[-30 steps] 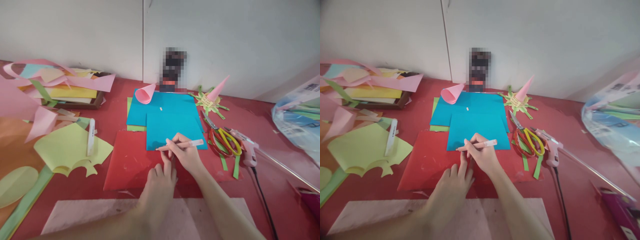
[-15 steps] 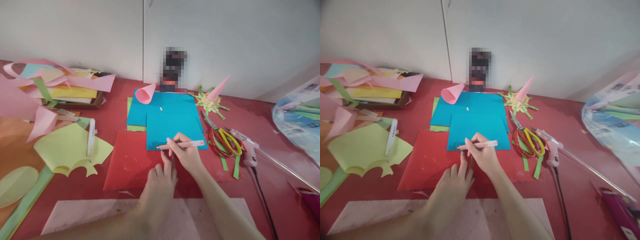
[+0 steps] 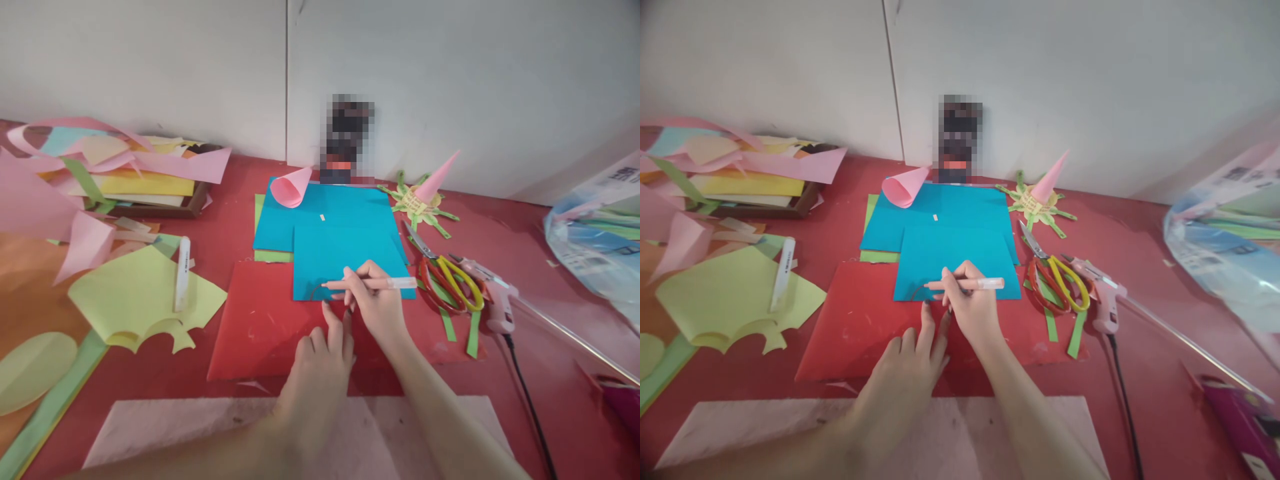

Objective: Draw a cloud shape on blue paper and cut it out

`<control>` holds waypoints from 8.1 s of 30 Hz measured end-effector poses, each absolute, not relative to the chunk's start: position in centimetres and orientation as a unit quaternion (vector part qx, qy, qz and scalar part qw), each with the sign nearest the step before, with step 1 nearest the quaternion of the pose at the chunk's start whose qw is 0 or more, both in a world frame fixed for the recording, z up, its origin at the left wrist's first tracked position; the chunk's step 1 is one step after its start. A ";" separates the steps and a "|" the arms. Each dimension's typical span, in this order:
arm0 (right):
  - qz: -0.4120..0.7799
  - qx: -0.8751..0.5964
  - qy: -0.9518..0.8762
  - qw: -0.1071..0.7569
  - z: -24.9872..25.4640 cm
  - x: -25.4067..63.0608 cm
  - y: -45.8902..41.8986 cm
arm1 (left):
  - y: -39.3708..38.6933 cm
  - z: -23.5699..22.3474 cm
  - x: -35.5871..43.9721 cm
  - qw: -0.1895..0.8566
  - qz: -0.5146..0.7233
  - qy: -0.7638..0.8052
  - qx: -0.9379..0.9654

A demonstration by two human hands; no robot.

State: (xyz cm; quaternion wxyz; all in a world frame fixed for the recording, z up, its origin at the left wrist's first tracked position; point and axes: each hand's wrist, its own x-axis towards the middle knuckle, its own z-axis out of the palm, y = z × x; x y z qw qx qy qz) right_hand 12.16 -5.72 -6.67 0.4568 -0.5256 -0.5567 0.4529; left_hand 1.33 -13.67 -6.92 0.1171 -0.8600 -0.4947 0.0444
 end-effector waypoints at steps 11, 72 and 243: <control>0.444 -0.520 -0.583 0.439 -6.6 12.1 -5.9 | -13.5 -6.3 1.2 0.116 0.067 -0.486 -0.864; 0.383 -0.515 -0.597 0.482 -7.0 13.7 -4.8 | -13.1 -6.6 1.1 0.131 0.097 -0.464 -0.871; 0.325 -0.576 -0.558 0.501 -7.1 15.1 -4.3 | -13.0 -7.1 1.1 0.114 0.098 -0.469 -0.870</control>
